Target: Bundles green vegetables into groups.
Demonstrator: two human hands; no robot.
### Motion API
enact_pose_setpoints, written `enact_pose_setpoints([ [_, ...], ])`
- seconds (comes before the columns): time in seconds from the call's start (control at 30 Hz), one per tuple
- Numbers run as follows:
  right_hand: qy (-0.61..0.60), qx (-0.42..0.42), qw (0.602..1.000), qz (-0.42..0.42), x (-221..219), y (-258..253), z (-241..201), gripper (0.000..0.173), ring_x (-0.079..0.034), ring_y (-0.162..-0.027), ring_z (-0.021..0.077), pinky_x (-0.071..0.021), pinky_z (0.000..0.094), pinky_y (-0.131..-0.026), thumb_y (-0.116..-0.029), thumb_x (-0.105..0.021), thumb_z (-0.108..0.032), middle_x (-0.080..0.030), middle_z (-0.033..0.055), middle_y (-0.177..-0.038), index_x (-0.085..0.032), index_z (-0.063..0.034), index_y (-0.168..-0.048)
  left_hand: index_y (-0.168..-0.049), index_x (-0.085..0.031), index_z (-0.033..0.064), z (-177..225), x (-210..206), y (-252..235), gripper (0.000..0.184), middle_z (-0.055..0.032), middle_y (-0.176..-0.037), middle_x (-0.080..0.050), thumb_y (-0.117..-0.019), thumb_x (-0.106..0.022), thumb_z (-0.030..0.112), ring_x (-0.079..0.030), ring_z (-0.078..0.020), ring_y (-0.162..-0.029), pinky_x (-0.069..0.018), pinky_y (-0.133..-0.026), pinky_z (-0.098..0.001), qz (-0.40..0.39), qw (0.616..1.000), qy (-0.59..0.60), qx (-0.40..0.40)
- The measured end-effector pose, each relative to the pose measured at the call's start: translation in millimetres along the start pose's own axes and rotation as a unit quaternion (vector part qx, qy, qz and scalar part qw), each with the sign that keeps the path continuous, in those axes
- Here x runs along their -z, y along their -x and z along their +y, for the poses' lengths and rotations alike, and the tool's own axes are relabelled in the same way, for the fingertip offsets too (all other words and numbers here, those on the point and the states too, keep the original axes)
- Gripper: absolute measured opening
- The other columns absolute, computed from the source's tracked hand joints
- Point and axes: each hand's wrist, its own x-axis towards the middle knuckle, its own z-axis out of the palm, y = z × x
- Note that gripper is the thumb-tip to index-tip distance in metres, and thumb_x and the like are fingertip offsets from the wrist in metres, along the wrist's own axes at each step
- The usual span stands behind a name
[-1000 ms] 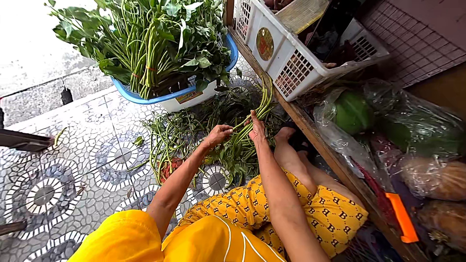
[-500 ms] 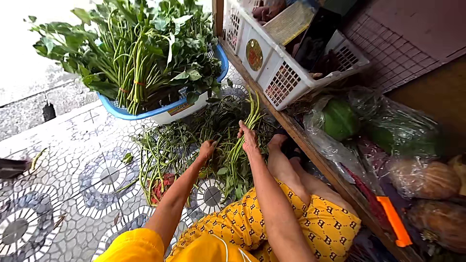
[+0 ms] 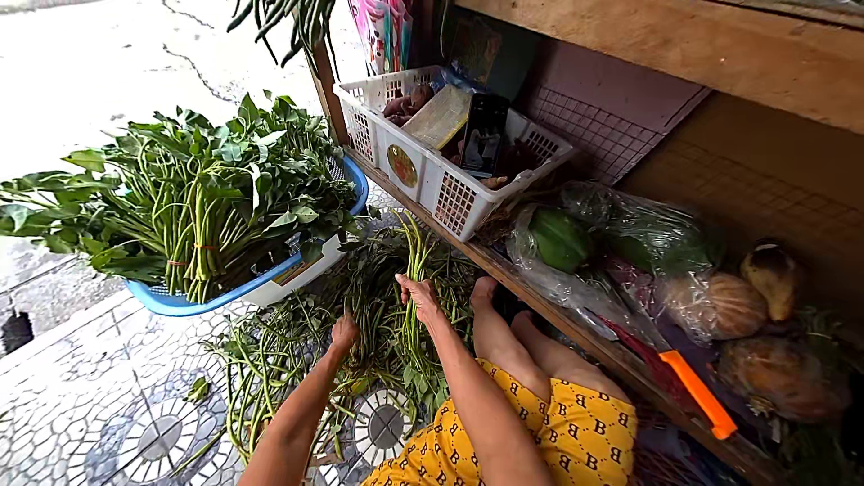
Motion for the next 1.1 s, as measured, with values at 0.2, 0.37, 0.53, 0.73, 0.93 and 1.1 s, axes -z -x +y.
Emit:
enact_pose_setpoints([
  [0.2,0.012,-0.014,1.000,0.009,1,-2,5,0.013,-0.050,-0.046,0.0073,-0.0465,0.0199,-0.046,-0.0986,-0.068,-0.009,-0.052,0.0009,-0.060,-0.062,0.0030,-0.098,-0.135,-0.053,-0.0040,19,57,38,0.031,-0.0117,-0.110,-0.068,-0.1083,-0.047,0.010,-0.071,-0.0160,-0.090,-0.0595,-0.084,-0.0327,-0.183,0.871,0.443,-0.110],
  [0.37,0.021,-0.025,0.999,0.010,3,0,6,0.015,-0.050,-0.047,0.0071,-0.0462,0.0201,-0.046,-0.0990,-0.069,-0.011,-0.052,0.0003,-0.061,-0.060,0.0017,-0.098,-0.140,-0.052,-0.0040,32,96,55,0.040,-0.0114,-0.125,-0.066,-0.1006,-0.050,-0.002,-0.068,-0.0139,-0.107,-0.0557,-0.096,-0.0315,-0.092,0.869,0.383,-0.299],
  [0.53,0.014,-0.032,0.999,0.015,6,1,1,0.017,-0.050,-0.047,0.0063,-0.0465,0.0199,-0.047,-0.0992,-0.069,-0.013,-0.052,-0.0005,-0.062,-0.058,0.0001,-0.102,-0.117,-0.066,-0.0091,68,127,85,0.022,-0.0087,-0.105,-0.073,-0.1009,-0.056,0.004,-0.070,-0.0107,-0.093,-0.0580,-0.092,-0.0320,0.244,0.777,0.384,-0.434],
  [0.73,0.021,-0.029,0.999,0.015,6,2,3,0.019,-0.051,-0.048,0.0071,-0.0466,0.0203,-0.047,-0.0983,-0.070,-0.013,-0.052,0.0005,-0.063,-0.059,0.0015,-0.102,-0.113,-0.073,-0.0023,85,148,75,0.020,-0.0132,-0.114,-0.070,-0.0977,-0.063,0.007,-0.068,-0.0156,-0.103,-0.0564,-0.095,-0.0337,0.202,0.823,0.279,-0.451],
  [0.93,0.038,-0.020,0.999,0.014,4,3,-3,0.017,-0.052,-0.049,0.0064,-0.0469,0.0202,-0.047,-0.0964,-0.072,-0.011,-0.055,0.0002,-0.063,-0.062,0.0013,-0.103,-0.119,-0.063,-0.0074,113,175,121,0.026,-0.0128,-0.114,-0.069,-0.1066,-0.052,0.012,-0.066,-0.0106,-0.103,-0.0516,-0.097,-0.0302,0.466,0.698,0.327,-0.435],
  [1.1,0.010,-0.016,0.999,-0.036,1,4,-4,0.016,-0.055,-0.050,0.0075,-0.0493,0.0208,-0.049,-0.0950,-0.074,-0.010,-0.058,0.0017,-0.066,-0.063,0.0010,-0.101,-0.123,-0.063,-0.0082,110,153,113,0.029,-0.0158,-0.105,-0.070,-0.1059,-0.049,0.010,-0.069,-0.0165,-0.095,-0.0554,-0.091,-0.0358,0.388,0.752,0.280,-0.453],
])
